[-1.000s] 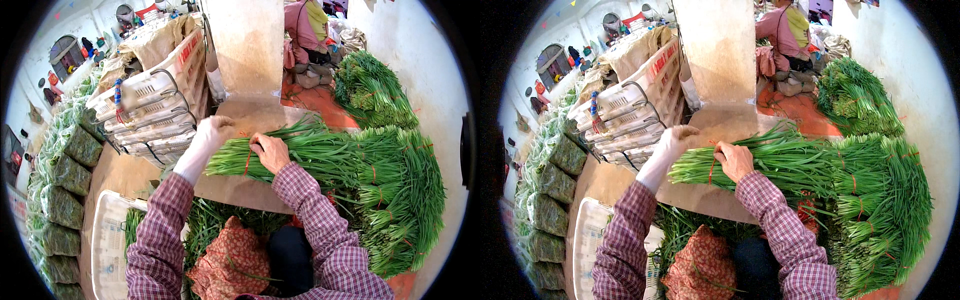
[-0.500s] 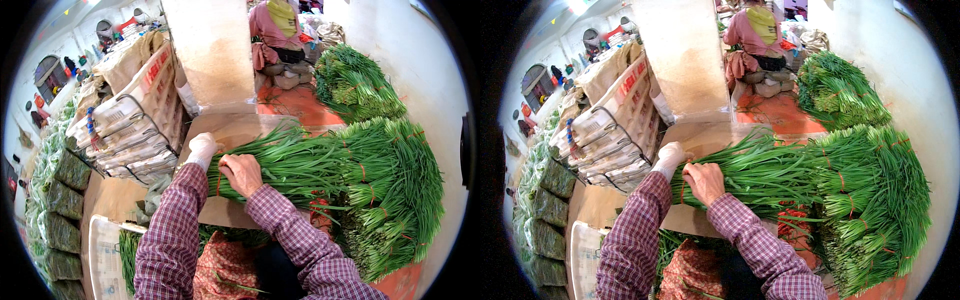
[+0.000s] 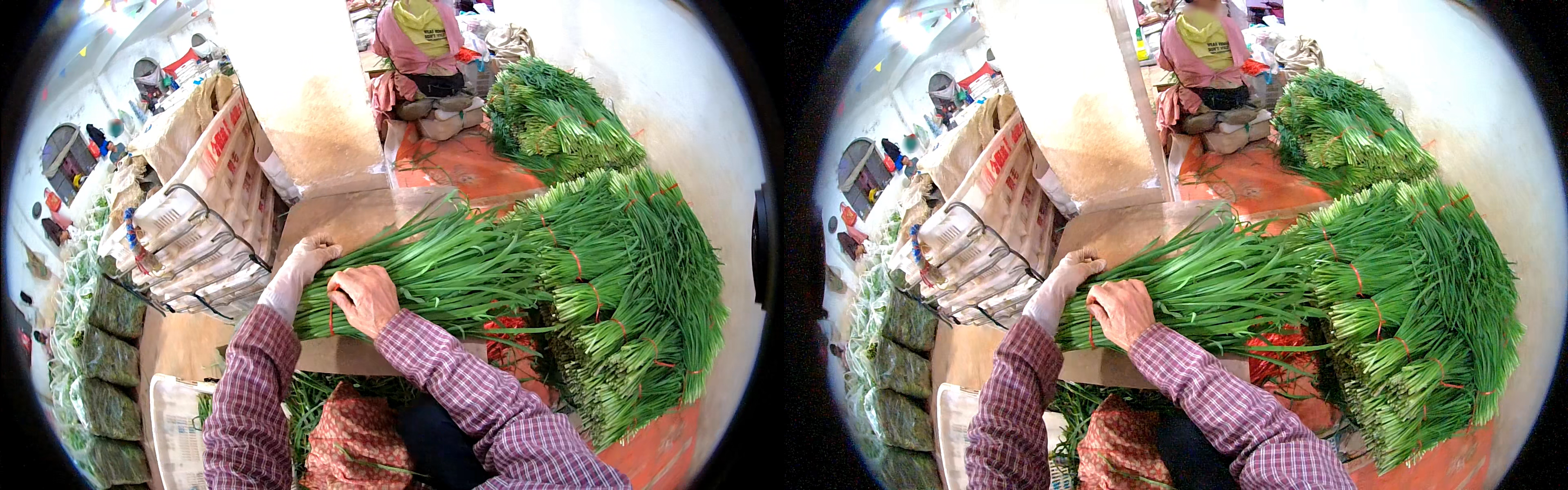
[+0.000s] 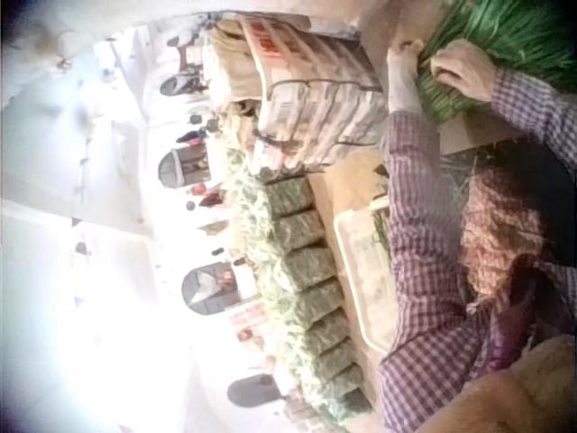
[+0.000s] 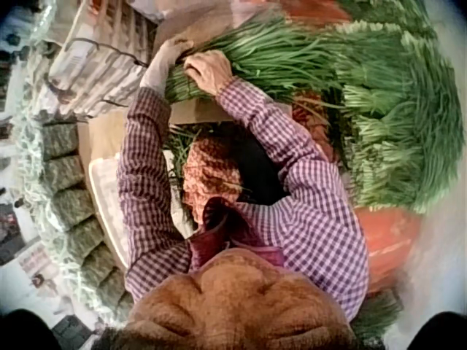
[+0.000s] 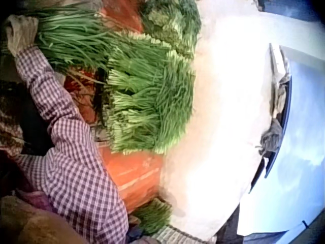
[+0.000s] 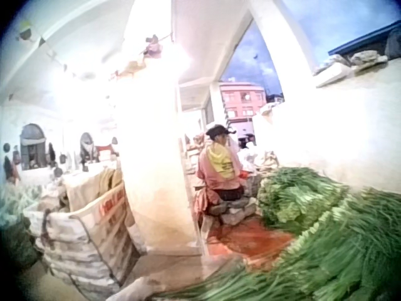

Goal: The person sorts green onions from a white plastic crate, gathers them into a bunch, and secures the bunch with a red plastic tie.

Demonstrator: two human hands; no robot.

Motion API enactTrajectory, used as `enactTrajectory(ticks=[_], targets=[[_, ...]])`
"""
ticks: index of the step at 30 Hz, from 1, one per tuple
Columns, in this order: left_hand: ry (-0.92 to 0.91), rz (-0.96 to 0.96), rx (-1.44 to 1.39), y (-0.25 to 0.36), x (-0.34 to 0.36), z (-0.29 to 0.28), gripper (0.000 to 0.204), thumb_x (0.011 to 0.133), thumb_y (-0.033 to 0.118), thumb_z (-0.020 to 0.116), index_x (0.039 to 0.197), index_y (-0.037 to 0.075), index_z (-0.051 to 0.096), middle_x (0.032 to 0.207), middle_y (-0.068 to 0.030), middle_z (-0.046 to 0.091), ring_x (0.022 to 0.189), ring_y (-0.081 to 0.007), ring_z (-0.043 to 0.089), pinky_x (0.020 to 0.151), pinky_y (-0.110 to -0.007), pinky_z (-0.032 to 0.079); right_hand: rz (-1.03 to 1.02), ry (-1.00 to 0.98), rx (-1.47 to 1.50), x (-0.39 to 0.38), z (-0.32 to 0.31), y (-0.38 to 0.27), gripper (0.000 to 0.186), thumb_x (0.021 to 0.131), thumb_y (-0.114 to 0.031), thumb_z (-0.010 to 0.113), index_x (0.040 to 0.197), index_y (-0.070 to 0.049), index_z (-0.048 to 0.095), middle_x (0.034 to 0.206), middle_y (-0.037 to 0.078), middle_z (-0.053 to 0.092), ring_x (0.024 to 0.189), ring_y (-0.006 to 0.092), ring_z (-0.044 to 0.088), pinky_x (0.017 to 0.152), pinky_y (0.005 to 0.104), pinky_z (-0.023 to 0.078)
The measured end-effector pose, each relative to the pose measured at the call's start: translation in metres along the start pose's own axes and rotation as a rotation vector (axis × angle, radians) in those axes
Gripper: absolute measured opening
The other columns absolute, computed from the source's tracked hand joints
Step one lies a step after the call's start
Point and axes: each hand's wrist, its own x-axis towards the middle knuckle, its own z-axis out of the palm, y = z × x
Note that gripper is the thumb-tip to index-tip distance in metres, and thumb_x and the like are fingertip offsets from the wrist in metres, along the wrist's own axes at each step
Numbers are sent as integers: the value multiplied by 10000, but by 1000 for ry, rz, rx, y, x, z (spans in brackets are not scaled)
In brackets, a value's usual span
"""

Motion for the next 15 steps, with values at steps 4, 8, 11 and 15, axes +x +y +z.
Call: enactTrajectory(ticks=[4,8,11,15], targets=[[-26,120,-62,7,-29,-3,86,865,117,673,868,54,614,720,17,593,659,-71,516,618,-241,440,-31,71,60,-6,-7,-14,98,771,-156,680,805,-124,594,830,34,570,851,257,549,798,408,422],[55,223,-221,23,-89,23,91,885,36,617,812,66,573,696,26,584,630,-47,501,571,-216,414,-34,65,21,-27,-35,-38,104,753,-162,687,778,-119,595,825,26,542,856,249,536,780,392,427],[114,285,-243,31,-138,59,84,868,31,636,804,29,582,685,28,574,660,-33,480,594,-220,427,-7,20,-36,-58,-68,-51,108,750,-174,686,766,-121,594,810,27,533,852,243,540,776,382,434],[100,311,-347,26,-186,93,67,842,33,667,811,25,608,669,23,558,658,-41,467,605,-223,429,65,3,-63,-90,-98,-67,123,710,-160,701,731,-102,595,789,44,543,836,265,544,744,382,459]])
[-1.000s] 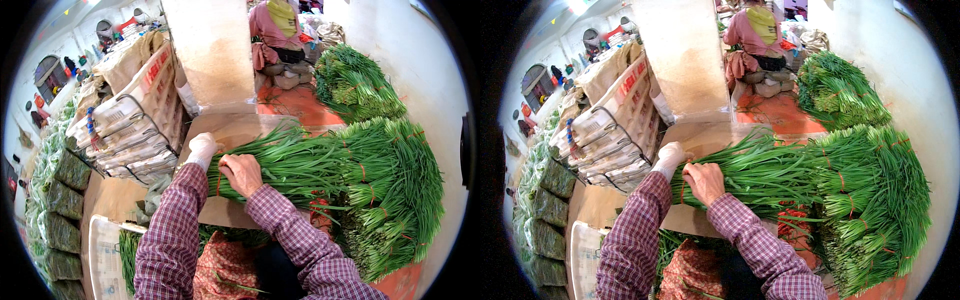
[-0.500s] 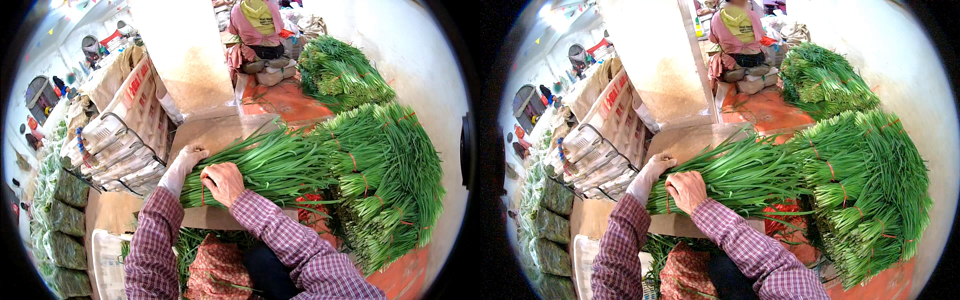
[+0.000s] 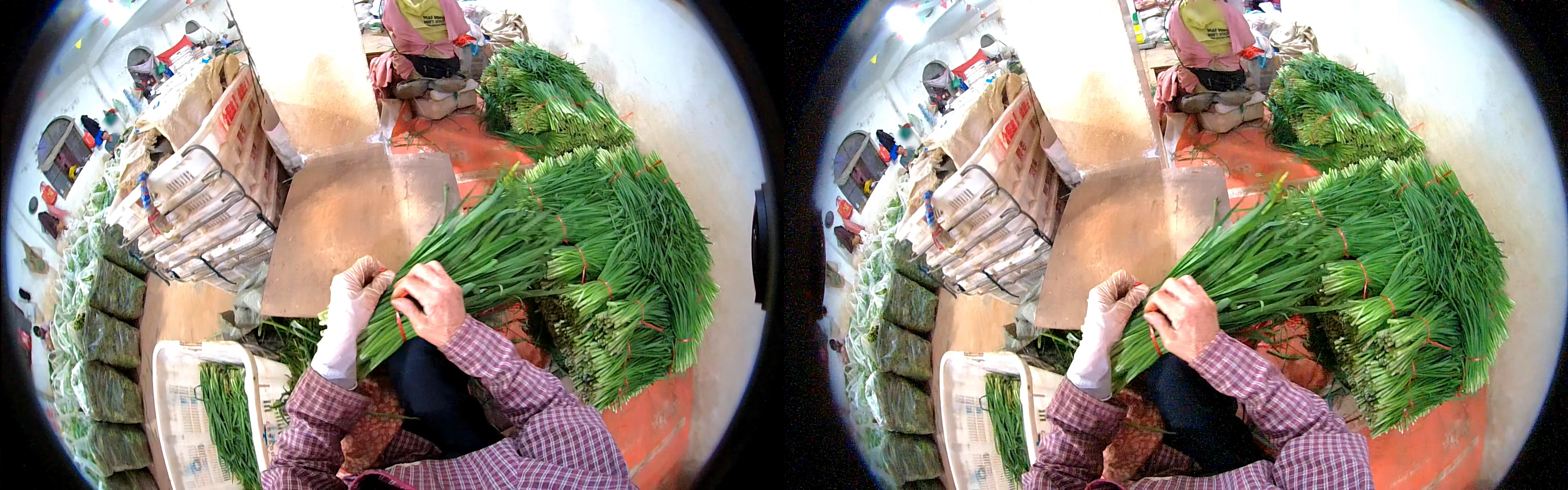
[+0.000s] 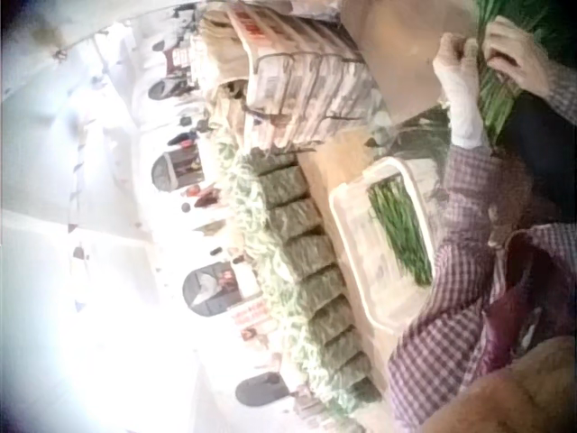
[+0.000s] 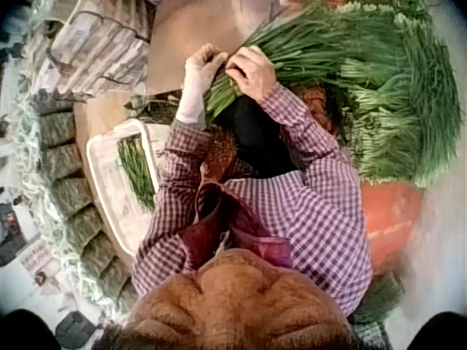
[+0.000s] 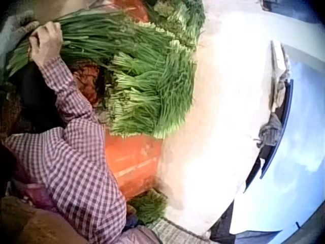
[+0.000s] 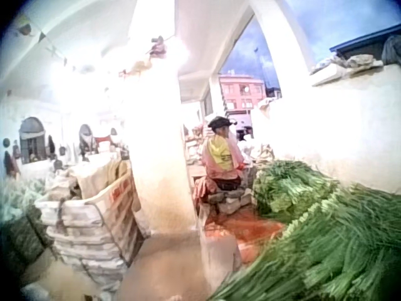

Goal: The person sorts green onions from a white plastic crate, gathers them into a bunch, and secures the bunch with a red plastic tie.

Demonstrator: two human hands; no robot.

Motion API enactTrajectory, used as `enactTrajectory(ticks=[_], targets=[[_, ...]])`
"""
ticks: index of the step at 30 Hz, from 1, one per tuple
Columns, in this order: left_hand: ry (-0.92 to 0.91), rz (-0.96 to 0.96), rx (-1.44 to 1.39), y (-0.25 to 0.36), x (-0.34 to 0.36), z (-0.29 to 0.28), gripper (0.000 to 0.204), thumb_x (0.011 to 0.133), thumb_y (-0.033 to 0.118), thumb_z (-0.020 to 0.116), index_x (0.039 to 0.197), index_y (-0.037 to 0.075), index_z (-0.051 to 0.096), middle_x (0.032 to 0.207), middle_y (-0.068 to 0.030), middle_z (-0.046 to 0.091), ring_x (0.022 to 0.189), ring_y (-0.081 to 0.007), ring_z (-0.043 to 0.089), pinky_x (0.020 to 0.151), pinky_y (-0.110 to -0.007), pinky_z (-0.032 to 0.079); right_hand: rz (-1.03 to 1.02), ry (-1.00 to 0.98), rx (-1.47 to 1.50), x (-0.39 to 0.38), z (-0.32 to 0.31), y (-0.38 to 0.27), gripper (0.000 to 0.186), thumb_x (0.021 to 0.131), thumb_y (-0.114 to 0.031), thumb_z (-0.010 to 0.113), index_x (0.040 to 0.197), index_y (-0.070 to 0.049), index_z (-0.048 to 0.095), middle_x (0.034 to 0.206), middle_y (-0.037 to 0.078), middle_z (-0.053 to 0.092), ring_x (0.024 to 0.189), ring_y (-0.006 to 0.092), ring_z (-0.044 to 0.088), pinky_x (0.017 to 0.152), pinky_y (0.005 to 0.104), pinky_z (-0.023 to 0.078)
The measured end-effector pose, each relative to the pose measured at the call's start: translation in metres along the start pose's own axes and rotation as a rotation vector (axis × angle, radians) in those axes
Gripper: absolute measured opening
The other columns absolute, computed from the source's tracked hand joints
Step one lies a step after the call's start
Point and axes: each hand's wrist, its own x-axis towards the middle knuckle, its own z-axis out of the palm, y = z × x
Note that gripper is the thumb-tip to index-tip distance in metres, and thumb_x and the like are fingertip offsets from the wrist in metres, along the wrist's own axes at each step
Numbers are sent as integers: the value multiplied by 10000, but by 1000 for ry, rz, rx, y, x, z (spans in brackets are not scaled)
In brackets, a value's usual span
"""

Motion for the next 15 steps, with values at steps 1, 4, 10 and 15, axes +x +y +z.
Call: enactTrajectory(ticks=[1,4,10,15], targets=[[-17,-12,107,6,-7,-3,77,827,25,680,833,17,604,708,2,592,689,-51,511,638,-226,452,26,-12,-10,-3,-4,-3,123,706,-156,703,733,-97,597,786,50,544,832,270,542,743,383,463],[-40,-13,16,5,-15,0,113,816,0,681,889,2,596,770,-21,630,742,-63,556,684,-232,475,73,-41,-37,-6,-5,-3,133,705,-157,711,755,-81,614,784,71,551,834,287,537,751,392,470],[-19,-4,47,-3,-18,-5,138,815,-22,674,933,-16,603,842,-60,678,789,-97,616,716,-250,501,163,-197,-198,-1,1,-3,146,731,-208,726,753,-80,660,811,89,599,869,291,561,764,405,477],[-39,-84,-52,-9,-15,-12,94,821,-20,676,913,-24,657,862,-72,695,778,-101,622,710,-253,511,240,-298,-254,8,5,-7,188,729,-267,727,753,-83,696,822,99,629,877,292,581,784,402,490]])
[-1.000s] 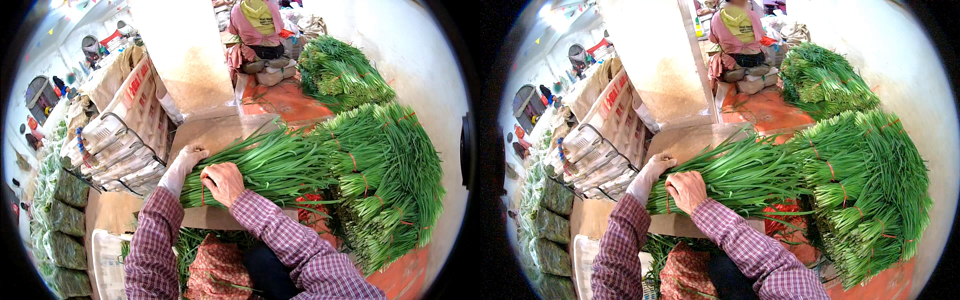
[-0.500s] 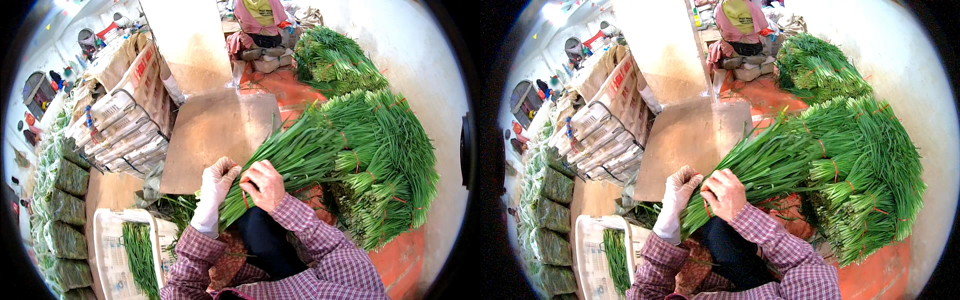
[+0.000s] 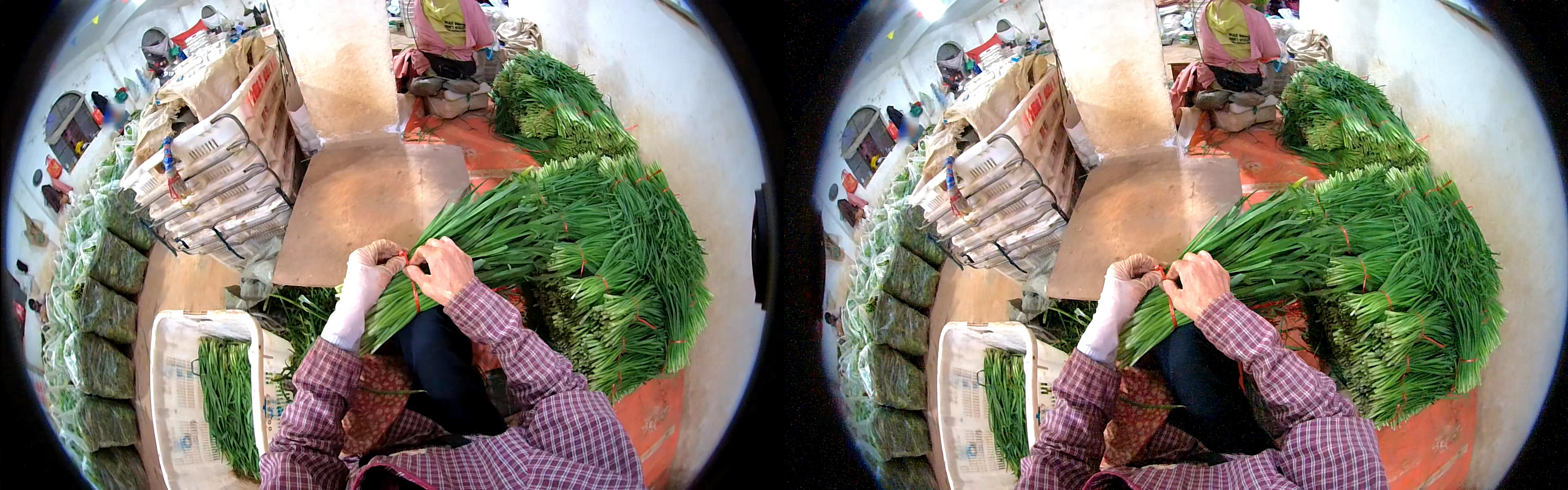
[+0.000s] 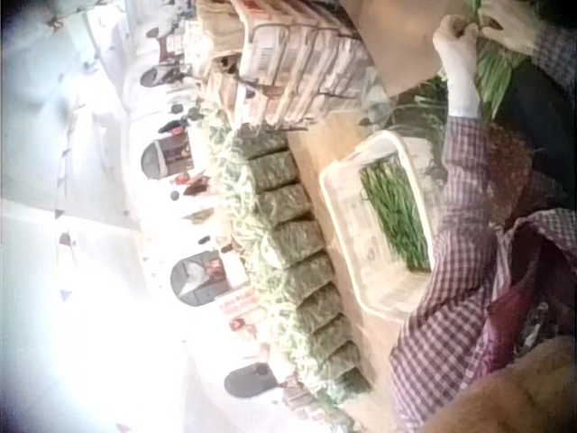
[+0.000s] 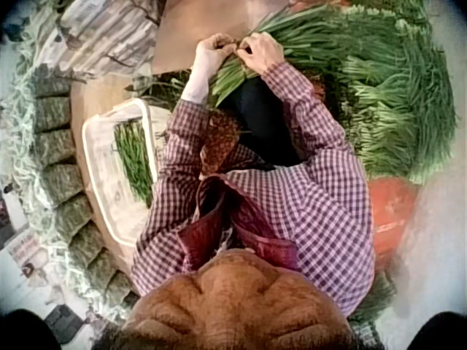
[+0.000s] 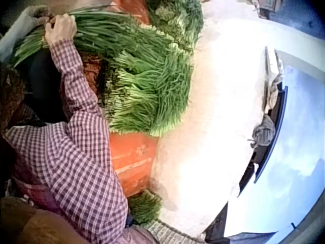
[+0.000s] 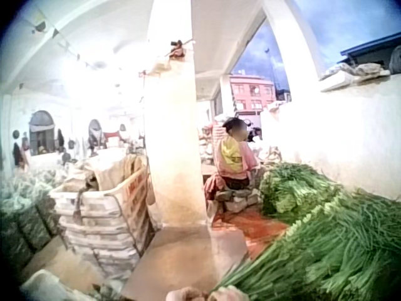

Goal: The person sorts green onions from a white plastic crate, gathers them into a bunch, and secures the bunch with a red plastic tie.

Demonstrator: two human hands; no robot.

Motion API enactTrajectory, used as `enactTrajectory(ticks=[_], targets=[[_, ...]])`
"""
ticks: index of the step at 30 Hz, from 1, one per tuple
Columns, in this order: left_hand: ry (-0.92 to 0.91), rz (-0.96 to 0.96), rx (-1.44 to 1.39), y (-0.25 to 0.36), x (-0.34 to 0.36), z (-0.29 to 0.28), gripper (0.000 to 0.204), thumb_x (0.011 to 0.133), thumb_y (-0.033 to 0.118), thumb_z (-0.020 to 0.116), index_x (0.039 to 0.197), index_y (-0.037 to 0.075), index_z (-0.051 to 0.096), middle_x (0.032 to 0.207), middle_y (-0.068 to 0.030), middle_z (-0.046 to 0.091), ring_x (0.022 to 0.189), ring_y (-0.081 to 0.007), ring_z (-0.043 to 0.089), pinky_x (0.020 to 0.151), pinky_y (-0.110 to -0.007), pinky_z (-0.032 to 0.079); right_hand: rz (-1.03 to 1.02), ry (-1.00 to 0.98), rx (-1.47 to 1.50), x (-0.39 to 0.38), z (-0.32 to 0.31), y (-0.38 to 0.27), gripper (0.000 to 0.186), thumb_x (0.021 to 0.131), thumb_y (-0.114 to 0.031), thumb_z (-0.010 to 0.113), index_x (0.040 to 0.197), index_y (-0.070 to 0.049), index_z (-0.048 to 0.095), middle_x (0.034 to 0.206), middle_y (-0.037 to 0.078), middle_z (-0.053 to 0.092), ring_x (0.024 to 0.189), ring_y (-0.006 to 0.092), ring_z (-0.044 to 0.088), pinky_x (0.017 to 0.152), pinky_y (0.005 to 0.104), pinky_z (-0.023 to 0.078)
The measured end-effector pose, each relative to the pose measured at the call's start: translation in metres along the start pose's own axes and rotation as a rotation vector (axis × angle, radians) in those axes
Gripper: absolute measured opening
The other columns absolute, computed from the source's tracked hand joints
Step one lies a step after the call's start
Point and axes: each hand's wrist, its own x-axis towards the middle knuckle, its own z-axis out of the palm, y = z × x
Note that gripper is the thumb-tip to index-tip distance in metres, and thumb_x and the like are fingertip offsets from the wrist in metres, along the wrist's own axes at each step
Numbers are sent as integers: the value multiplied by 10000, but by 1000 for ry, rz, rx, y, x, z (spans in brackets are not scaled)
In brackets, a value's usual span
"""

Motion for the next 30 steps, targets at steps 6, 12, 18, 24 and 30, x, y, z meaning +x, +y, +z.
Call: enactTrajectory(ticks=[6,12,18,24,30], targets=[[-8,-18,-64,3,1,4,97,823,-26,673,920,-29,671,858,-72,699,759,-97,620,699,-249,512,36,-106,-72,5,-8,-1,197,733,-289,708,759,-94,707,844,101,645,894,287,590,804,407,494],[-6,-43,-81,-1,2,-1,92,841,-1,664,927,-27,681,834,-52,690,734,-81,605,677,-238,502,-16,-84,-77,7,-4,1,194,717,-268,698,727,-75,675,799,83,644,849,283,590,769,405,489],[-41,-59,-139,-3,2,-2,102,856,-9,637,955,-27,657,842,-43,671,759,-90,596,701,-234,493,3,-129,-90,10,-7,1,189,732,-276,688,752,-89,703,840,107,656,890,289,599,799,414,496],[-57,-58,-158,-7,1,-7,105,865,-6,625,963,-23,655,852,-35,668,773,-87,592,710,-236,489,2,-178,-108,14,-8,-4,183,741,-275,681,766,-99,724,835,124,663,907,295,608,822,416,498],[-77,-3,-94,-3,0,-4,109,894,13,588,959,-25,666,835,-32,672,749,-77,583,694,-232,488,6,-188,-118,15,-12,-4,181,729,-268,677,756,-92,712,809,119,659,897,300,610,821,415,493]])
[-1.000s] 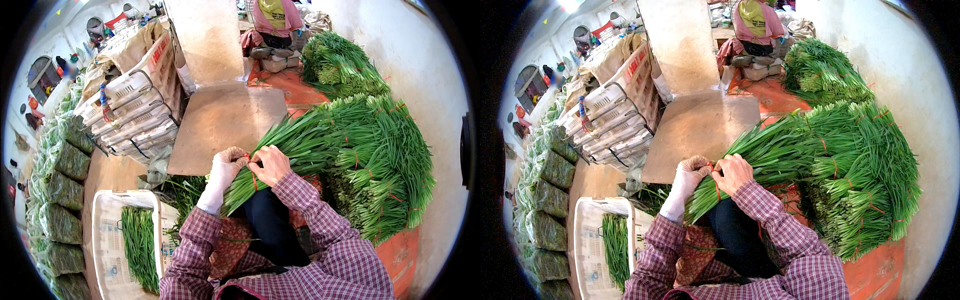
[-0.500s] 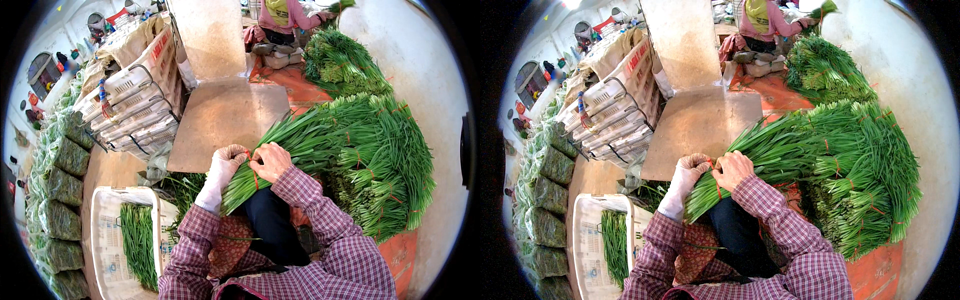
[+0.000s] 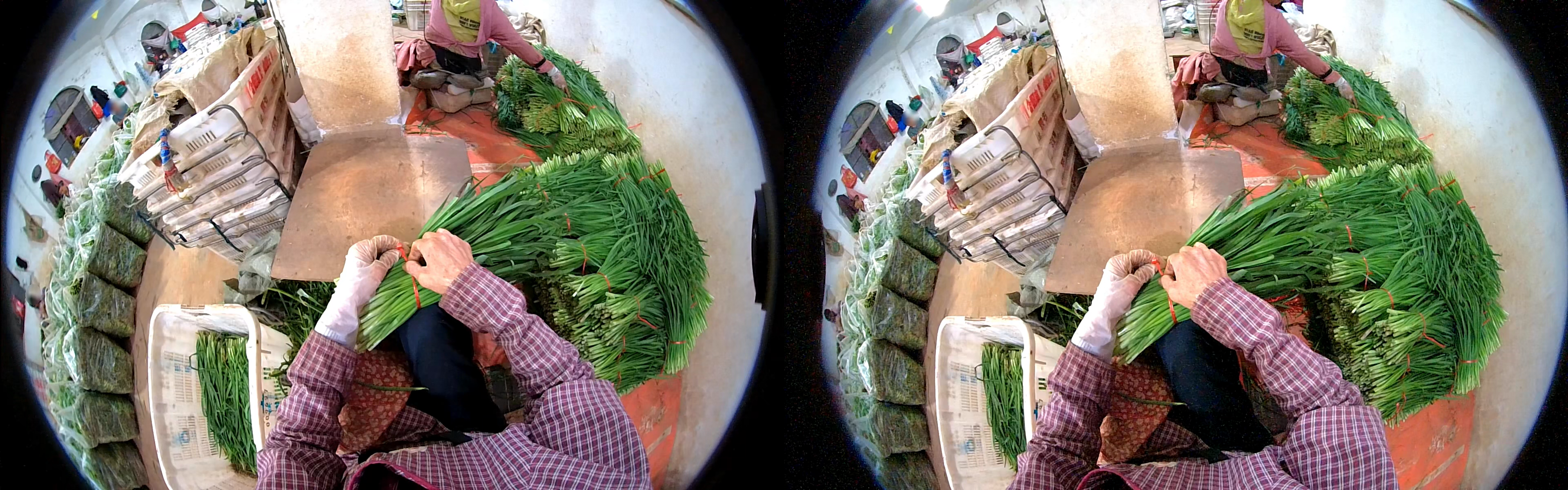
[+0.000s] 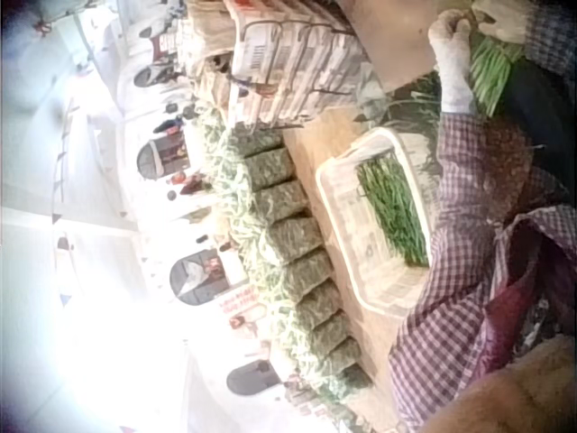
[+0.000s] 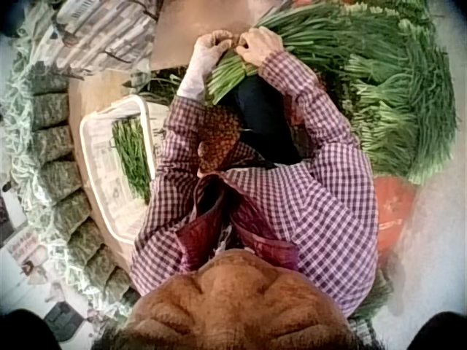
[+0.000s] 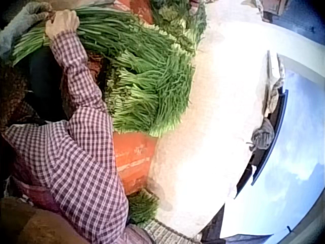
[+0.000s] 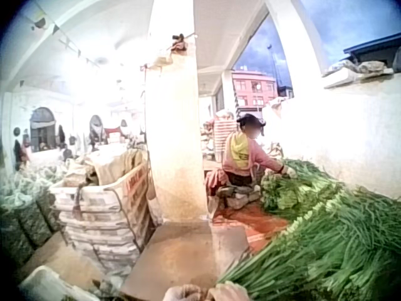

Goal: The person sorts green onions from a white plastic crate, gathers them into a bunch, and secures the bunch with a red plastic tie.

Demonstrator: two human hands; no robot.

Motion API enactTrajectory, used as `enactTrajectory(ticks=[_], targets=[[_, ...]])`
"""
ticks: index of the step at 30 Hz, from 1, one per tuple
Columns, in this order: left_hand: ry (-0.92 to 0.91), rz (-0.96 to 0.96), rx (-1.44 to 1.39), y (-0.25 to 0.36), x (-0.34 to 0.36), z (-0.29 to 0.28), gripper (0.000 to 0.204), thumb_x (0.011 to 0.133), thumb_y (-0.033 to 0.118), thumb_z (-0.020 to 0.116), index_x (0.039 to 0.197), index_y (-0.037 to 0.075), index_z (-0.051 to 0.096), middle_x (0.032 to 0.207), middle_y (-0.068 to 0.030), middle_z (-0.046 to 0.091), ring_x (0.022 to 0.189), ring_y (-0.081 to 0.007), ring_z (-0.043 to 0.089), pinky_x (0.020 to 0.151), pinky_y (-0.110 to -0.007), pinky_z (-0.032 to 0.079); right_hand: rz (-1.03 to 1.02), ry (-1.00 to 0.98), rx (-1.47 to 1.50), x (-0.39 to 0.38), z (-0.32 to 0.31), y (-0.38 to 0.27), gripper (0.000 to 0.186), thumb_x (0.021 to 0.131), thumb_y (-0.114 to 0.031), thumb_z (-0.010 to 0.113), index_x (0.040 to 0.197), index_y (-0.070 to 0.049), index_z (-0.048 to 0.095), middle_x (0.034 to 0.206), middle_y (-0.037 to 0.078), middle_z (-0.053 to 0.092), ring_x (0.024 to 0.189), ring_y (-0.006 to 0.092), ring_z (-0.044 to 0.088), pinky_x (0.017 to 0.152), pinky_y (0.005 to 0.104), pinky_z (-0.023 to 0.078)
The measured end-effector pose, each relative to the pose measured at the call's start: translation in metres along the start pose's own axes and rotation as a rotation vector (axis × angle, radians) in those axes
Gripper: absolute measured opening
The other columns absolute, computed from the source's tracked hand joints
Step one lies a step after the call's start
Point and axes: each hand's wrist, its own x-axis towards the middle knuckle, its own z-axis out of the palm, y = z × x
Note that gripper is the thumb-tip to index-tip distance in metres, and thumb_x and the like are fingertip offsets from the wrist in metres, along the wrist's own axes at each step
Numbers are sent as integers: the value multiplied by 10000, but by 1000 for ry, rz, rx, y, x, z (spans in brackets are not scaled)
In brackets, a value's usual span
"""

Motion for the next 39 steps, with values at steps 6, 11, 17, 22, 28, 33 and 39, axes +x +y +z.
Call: enactTrajectory(ticks=[6,11,17,22,28,33,39], targets=[[-5,-36,-28,11,-5,2,127,890,20,593,983,-18,672,849,-30,671,763,-82,587,713,-236,488,7,1,16,-2,2,2,183,740,-270,685,767,-93,724,852,124,664,924,297,604,843,413,487],[1,-30,-12,9,-5,-1,134,887,26,600,990,-13,675,855,-31,672,769,-81,588,717,-232,488,8,6,27,-4,3,1,196,747,-281,693,784,-91,721,892,119,660,941,294,596,850,412,482],[-24,-22,-3,7,-2,-3,131,877,35,621,986,-11,676,848,-28,671,766,-76,587,713,-230,488,-13,2,23,-2,2,2,201,740,-274,691,795,-82,719,859,128,655,925,302,600,843,417,484],[-10,-13,-8,6,-2,-3,111,870,34,633,964,-11,673,843,-29,670,761,-80,589,708,-233,489,-50,-8,-1,1,2,2,206,728,-265,688,791,-71,716,837,135,651,914,308,602,829,420,484],[0,-42,-2,8,-1,-1,105,854,33,666,951,-6,669,832,-41,671,750,-89,598,696,-236,495,-87,59,62,-2,8,11,214,732,-278,684,763,-68,704,817,115,640,898,298,593,817,411,481],[40,-27,-3,5,0,1,80,837,24,686,913,1,669,807,-36,670,727,-86,597,682,-234,498,-80,72,77,-3,8,9,199,734,-261,695,760,-65,691,799,103,625,868,291,584,796,403,479],[126,17,39,-1,2,6,55,828,18,695,861,21,650,779,-6,656,699,-58,571,644,-221,479,-70,134,125,-8,11,9,205,729,-253,705,744,-52,673,801,102,625,848,291,578,779,401,474]])
